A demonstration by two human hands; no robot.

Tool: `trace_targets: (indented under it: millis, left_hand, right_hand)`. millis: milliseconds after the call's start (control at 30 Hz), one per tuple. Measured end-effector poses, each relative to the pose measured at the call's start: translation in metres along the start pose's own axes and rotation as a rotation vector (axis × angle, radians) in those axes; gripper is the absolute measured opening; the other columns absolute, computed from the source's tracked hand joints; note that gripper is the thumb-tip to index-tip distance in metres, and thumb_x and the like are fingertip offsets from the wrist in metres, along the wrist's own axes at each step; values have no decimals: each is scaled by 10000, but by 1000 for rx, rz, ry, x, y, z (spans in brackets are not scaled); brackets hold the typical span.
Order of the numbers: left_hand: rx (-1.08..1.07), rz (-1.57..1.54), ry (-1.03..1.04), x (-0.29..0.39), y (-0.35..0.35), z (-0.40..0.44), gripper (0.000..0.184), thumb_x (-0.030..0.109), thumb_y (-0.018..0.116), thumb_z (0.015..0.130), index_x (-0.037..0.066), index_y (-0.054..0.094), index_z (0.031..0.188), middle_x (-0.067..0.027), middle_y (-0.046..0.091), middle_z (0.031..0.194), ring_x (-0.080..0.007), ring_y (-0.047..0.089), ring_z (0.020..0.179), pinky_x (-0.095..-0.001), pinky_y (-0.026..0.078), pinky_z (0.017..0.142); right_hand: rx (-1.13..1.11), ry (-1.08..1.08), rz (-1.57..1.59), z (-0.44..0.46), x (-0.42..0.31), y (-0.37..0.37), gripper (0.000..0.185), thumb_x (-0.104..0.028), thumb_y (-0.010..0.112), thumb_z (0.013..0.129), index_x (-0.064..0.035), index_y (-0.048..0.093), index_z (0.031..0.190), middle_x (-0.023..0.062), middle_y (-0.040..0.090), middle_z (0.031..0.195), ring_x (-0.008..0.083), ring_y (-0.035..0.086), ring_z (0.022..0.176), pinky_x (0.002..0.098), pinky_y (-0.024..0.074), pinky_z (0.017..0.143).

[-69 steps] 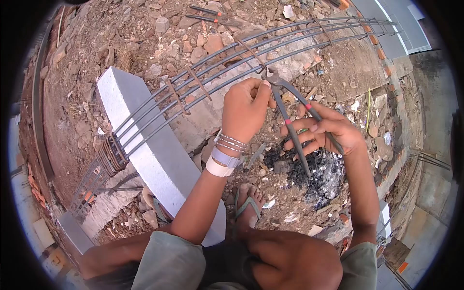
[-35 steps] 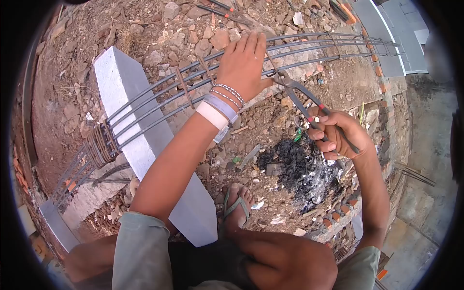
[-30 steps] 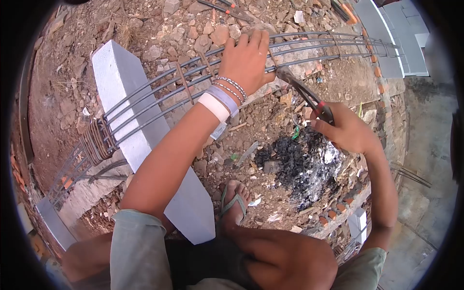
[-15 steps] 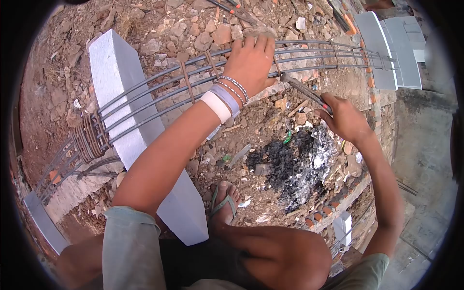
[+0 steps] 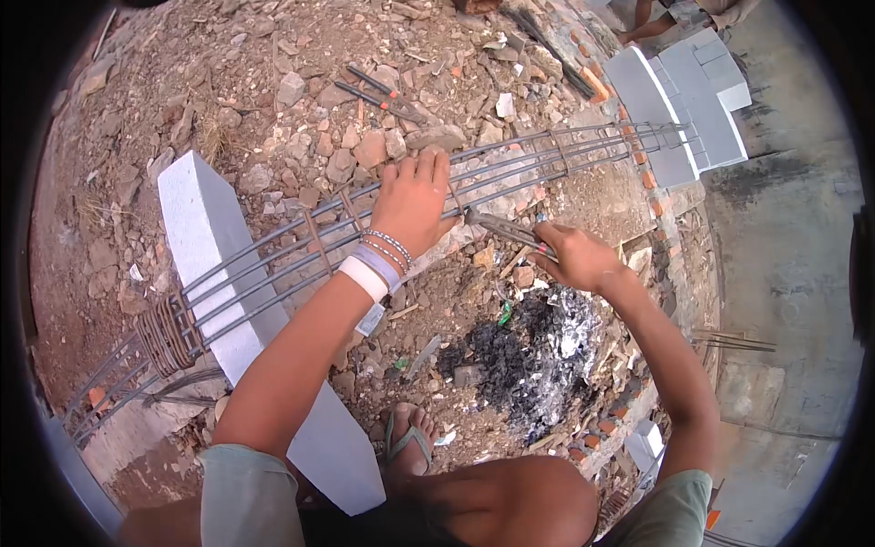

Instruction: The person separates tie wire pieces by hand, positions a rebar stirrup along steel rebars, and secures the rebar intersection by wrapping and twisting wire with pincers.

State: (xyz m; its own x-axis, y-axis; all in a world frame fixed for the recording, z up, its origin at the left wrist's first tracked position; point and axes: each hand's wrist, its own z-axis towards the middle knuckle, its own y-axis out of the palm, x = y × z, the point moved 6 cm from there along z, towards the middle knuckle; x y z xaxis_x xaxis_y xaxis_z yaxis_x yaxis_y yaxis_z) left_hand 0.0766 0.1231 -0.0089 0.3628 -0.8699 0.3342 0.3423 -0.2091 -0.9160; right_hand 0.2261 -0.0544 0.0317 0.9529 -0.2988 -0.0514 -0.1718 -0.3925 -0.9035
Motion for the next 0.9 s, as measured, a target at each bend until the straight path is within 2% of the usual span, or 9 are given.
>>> trace_targets:
  millis: [133,233,333,367,467,500,633,767,900]
  left_hand:
    - [45,32,22,8,-7,-4,889,404,821,715,-5,401,1383,-167,500,1328,-344,506,1152,-459,391,991]
    - [49,33,18,8,-7,-7,917,429,821,707,-1,392,1394,-156,505,1323,-336,515,1148,-454,397,980]
    - [13,42,17,6,-6,-7,922,428,825,701,-1,393,1393,-153,507,1322,-328,520,1143,-447,401,971]
    - [1,23,14,5,-6,-8,924,426,828,699,-3,392,1392,-154,506,1320,-319,518,1147,-443,397,974]
    - [32,21,33,6,-7,-9,918,417,831,699,-5,392,1387,-161,508,1314,-317,515,1150,-446,387,980]
    - [22,22,28,5,-7,-8,915,412,831,699,-5,393,1385,-163,508,1315,-317,513,1154,-446,384,983]
    - [12,3,26,6,-6,-9,899,399,829,703,-5,396,1378,-171,504,1327,-319,505,1172,-447,377,993]
    - [-22,-7,9,6,-8,-7,906,400,822,711,-8,385,1393,-175,495,1345,-319,493,1198,-450,373,1011]
    - [-36,10,5,6,-10,-7,922,401,821,711,-9,374,1406,-172,495,1343,-318,487,1211,-454,376,1016]
  right_hand:
    - [17,-2,269,-19,-5,-2,456,-477,618,912,-38,539,1009,211,630,779,384,655,746,487,510,673]
    - [17,-9,409,-22,-2,18,414,-446,622,892,-40,545,924,156,573,705,314,599,652,459,443,609]
    - [-23,-51,597,-24,0,35,465,-440,617,895,-8,549,1054,161,655,864,312,667,751,474,491,699]
    - [-156,16,623,-21,7,49,450,-389,675,886,-1,543,1073,131,674,944,258,686,799,421,530,729]
    - [-371,-20,1358,-27,-6,63,436,-299,744,860,4,532,1091,110,668,941,216,694,825,357,573,773]
    - [-464,96,1444,-31,-11,60,468,-223,786,830,16,523,1135,80,653,906,179,694,818,318,593,805]
    - [-772,84,1555,-41,-15,85,516,-269,791,828,19,548,1180,61,644,814,177,694,729,337,596,702]
    - [-747,12,1881,-47,-19,107,381,-250,759,863,-21,554,1089,63,656,825,173,704,742,295,575,600]
    - [-750,75,2168,-61,-57,112,276,-245,707,920,-97,500,1028,-8,544,759,97,570,625,216,440,501]
